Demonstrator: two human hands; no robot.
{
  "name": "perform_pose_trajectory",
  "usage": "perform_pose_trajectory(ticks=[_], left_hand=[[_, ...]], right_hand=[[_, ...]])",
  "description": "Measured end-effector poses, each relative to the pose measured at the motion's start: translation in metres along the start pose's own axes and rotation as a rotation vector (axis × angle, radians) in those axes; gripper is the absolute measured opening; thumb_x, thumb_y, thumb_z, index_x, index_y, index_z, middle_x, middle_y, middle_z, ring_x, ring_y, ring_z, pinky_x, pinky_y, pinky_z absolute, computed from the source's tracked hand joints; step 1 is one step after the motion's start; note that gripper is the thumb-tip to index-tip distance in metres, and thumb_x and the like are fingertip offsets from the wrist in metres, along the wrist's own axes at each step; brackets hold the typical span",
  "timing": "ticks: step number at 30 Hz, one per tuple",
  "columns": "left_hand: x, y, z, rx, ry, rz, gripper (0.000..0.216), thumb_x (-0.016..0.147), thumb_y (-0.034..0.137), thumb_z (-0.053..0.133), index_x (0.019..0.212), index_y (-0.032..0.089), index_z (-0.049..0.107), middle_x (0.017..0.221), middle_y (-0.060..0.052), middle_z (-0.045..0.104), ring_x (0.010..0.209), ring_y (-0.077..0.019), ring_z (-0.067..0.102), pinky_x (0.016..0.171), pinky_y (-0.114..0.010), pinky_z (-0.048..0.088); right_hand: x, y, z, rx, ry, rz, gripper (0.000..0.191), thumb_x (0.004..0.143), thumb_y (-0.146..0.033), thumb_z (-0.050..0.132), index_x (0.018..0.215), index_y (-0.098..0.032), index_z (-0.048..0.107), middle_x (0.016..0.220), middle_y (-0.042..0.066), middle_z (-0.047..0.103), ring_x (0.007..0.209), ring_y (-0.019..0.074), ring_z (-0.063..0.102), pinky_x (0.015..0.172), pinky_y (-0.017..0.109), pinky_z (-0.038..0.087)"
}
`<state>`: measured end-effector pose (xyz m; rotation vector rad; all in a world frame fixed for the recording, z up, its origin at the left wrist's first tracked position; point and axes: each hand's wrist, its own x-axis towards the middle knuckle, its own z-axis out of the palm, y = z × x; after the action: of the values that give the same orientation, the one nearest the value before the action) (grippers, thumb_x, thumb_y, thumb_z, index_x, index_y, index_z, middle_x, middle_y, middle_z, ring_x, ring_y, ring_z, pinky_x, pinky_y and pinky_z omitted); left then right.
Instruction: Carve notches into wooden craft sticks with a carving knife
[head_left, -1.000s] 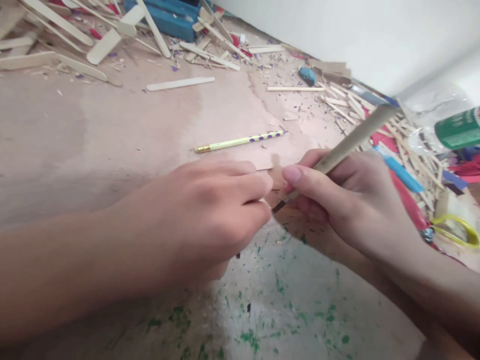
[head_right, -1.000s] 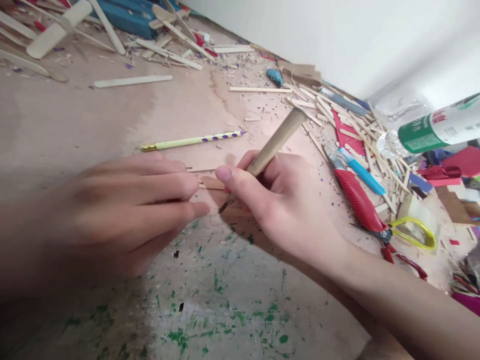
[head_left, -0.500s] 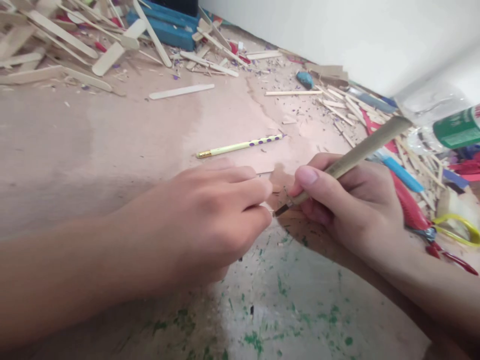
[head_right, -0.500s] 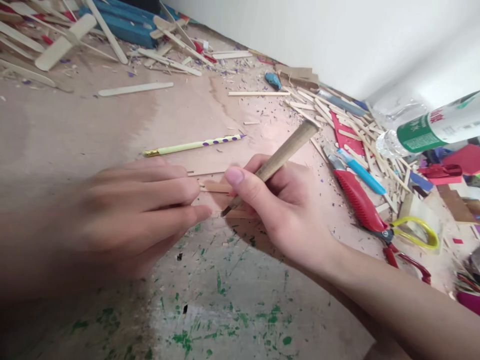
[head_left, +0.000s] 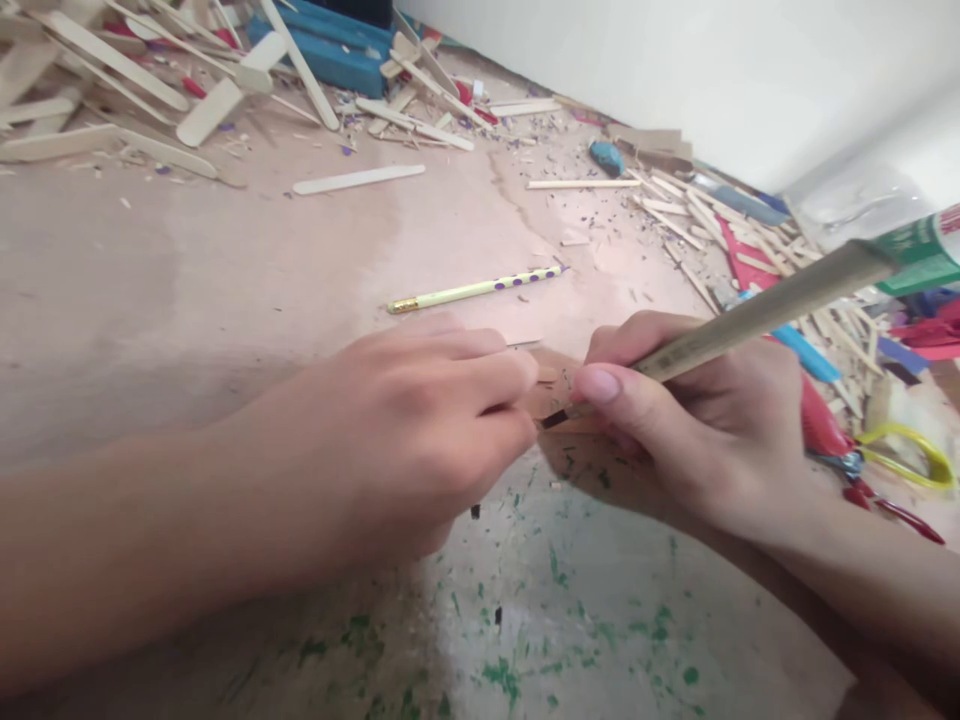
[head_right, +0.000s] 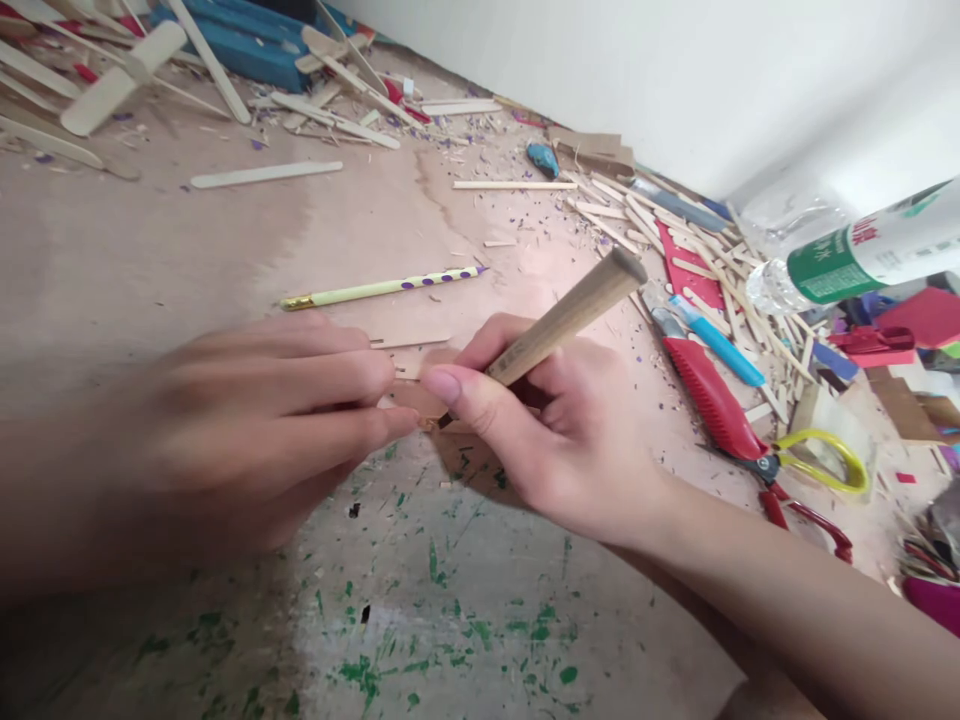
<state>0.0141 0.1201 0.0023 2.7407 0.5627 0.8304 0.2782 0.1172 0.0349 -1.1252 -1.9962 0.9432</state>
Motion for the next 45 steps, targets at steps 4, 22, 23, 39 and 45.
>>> perform_pose_trajectory(ticks=[4,22,23,39,45], left_hand=[[-0.0006,0.0003,0.0000,0.012,0.005,-0.015,0.034,0.114,0.004,0.060,0.090,0.018,0.077,0.083,-0.002,0.064,0.079,-0.0226,0.063,0.078,-0.044,0.052],[-0.0035,0.0023,0.0016,0.028,-0.009,-0.011,0.032,0.116,0.005,0.061,0.093,0.019,0.077,0.093,-0.003,0.073,0.085,-0.0239,0.068,0.084,-0.044,0.058],[-0.0028,0.0022,0.0004,0.033,-0.010,-0.008,0.031,0.116,0.004,0.060,0.094,0.018,0.078,0.092,-0.003,0.072,0.084,-0.0237,0.067,0.083,-0.044,0.057],[-0.0008,0.0048,-0.0013,0.037,0.011,-0.044,0.036,0.112,0.005,0.057,0.084,0.024,0.072,0.090,-0.003,0.076,0.084,-0.0249,0.073,0.080,-0.044,0.063],[-0.0005,0.0046,-0.0020,0.041,-0.004,-0.034,0.032,0.108,0.002,0.059,0.092,0.021,0.078,0.093,-0.003,0.077,0.085,-0.0256,0.073,0.082,-0.045,0.063]], right_hand=[[0.0027,0.0056,-0.0030,0.096,-0.033,0.026,0.034,0.117,-0.040,0.085,0.089,-0.024,0.077,0.069,-0.005,0.065,0.057,0.0102,0.053,0.052,0.029,0.038],[0.0031,0.0056,-0.0025,0.165,-0.056,0.088,0.050,0.119,-0.060,0.082,0.087,-0.021,0.079,0.073,-0.004,0.068,0.062,0.0091,0.056,0.060,0.028,0.047],[0.0031,0.0049,-0.0027,0.142,-0.058,0.071,0.049,0.119,-0.060,0.082,0.088,-0.021,0.080,0.075,-0.002,0.070,0.064,0.0099,0.059,0.059,0.028,0.047],[0.0101,0.0040,0.0022,0.396,-0.065,0.238,0.065,0.106,-0.076,0.091,0.077,-0.023,0.067,0.063,-0.007,0.052,0.056,0.0096,0.046,0.052,0.027,0.040],[0.0096,0.0076,-0.0003,0.427,-0.112,0.213,0.057,0.110,-0.069,0.090,0.083,-0.021,0.074,0.066,-0.005,0.058,0.057,0.0095,0.048,0.049,0.028,0.034]])
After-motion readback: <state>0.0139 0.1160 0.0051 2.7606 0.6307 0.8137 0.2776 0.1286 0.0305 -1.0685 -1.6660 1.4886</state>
